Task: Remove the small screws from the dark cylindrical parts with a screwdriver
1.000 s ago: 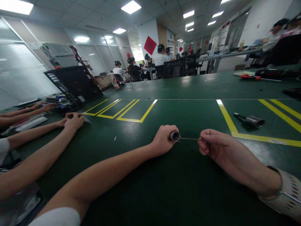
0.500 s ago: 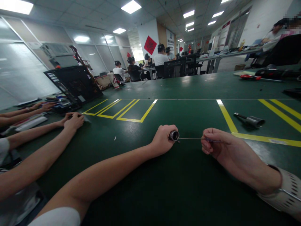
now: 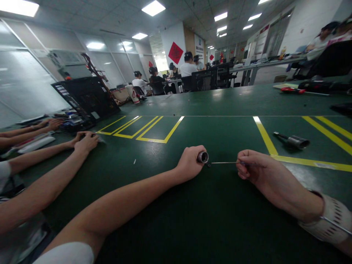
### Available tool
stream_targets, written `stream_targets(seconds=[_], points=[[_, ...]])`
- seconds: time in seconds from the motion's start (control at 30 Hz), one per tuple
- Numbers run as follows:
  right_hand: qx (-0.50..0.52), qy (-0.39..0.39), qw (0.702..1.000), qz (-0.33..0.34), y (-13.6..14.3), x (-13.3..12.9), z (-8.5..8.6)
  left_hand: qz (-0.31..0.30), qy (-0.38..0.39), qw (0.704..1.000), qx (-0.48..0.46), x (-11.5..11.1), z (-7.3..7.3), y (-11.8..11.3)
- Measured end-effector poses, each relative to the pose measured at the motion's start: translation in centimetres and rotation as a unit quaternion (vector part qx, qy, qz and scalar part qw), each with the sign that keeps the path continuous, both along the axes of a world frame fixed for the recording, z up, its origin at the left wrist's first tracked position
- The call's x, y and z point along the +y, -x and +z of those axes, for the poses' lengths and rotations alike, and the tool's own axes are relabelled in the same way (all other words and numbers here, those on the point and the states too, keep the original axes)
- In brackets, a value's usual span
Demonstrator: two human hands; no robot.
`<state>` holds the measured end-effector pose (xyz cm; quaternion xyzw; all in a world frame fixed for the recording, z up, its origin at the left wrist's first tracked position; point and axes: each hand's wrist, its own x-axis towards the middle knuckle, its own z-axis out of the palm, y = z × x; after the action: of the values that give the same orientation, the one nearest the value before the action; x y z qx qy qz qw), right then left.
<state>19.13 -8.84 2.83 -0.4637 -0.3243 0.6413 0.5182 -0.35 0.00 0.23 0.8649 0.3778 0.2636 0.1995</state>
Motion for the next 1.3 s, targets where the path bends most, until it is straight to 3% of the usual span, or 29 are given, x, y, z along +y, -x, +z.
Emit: stream_targets(seconds=[0.23, 0.73, 0.87, 0.97, 1.1, 1.3], points=[[-0.012, -0.016, 1.0, -0.003, 0.1, 0.0, -0.2, -0.006, 0.026, 0.999, -0.027, 0.1, -0.1, 0.0], [0.035, -0.045, 0.998, -0.006, -0.1, -0.2, 0.2, -0.082, 0.08, 0.993, -0.025, 0.2, -0.1, -0.2], [0.04, -0.061, 0.997, -0.011, -0.1, -0.2, 0.3, -0.064, 0.076, 0.994, -0.044, 0.2, 0.0, -0.2], [-0.031, -0.103, 0.994, -0.018, 0.0, -0.4, 0.2, -0.036, 0.054, 0.996, -0.055, 0.2, 0.1, -0.3], [-0.207, -0.183, 0.961, 0.014, 0.3, -1.0, -0.1, -0.033, 0.04, 0.997, -0.049, 0.1, 0.0, -0.3], [-0.39, -0.288, 0.872, 0.065, 1.2, -1.8, 0.3, -0.031, 0.007, 0.999, -0.011, 0.1, 0.0, -0.1]])
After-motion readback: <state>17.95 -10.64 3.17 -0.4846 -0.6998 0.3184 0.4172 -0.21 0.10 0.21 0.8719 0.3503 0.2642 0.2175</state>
